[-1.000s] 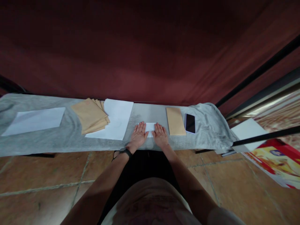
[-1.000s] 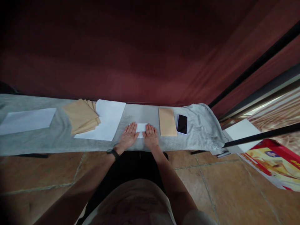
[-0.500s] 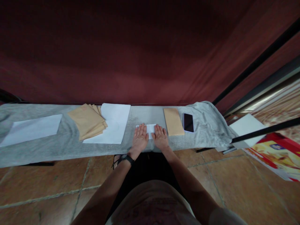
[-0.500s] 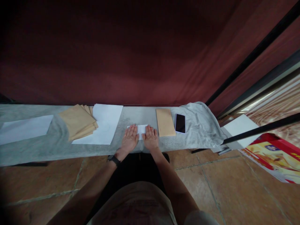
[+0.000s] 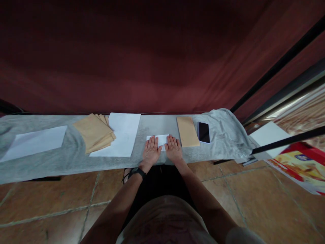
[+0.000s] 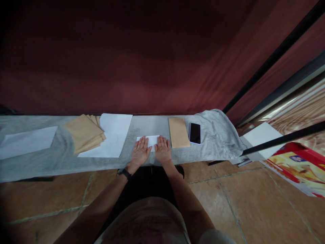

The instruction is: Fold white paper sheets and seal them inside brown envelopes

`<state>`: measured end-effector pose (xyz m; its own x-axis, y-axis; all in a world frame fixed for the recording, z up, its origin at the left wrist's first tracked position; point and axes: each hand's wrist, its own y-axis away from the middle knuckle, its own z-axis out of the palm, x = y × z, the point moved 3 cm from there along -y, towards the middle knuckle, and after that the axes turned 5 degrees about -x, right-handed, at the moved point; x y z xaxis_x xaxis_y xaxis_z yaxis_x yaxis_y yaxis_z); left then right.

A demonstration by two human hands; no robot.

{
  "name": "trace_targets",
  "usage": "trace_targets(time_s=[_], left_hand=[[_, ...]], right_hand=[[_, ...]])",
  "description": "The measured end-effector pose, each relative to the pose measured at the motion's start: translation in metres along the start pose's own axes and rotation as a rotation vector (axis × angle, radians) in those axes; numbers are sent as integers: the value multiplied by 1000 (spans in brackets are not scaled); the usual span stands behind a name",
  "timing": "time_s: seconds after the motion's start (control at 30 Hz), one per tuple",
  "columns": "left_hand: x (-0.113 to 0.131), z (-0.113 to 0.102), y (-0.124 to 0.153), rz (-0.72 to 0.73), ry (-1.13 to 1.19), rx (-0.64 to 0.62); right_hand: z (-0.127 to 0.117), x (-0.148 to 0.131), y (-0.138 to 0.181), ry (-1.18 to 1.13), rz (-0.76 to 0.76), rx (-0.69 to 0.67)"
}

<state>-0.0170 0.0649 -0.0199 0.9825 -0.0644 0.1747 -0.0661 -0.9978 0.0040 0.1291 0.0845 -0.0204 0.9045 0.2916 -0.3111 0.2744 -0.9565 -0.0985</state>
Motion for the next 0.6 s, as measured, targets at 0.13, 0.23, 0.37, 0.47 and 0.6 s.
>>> trace_targets(time_s=[0.13,0.23,0.37,0.47,0.6], left_hand=[[1,-2,0,-6,-15,-22],[1,-4,-1,-5,-22,-60],[0,-4,-1,-4,-18,-67],[-2,-3,-1,6,-12,-28],[-9,-1,1,-16,-16,19]], right_hand=[[-1,-8,-8,-29,39,-12],[2,-24,-14,-62,-65,-60],[9,-32,-14,-52,-72,-95],[11,-26,-11,-24,-60,-74],[10,-9,-7,22,-71,-20]])
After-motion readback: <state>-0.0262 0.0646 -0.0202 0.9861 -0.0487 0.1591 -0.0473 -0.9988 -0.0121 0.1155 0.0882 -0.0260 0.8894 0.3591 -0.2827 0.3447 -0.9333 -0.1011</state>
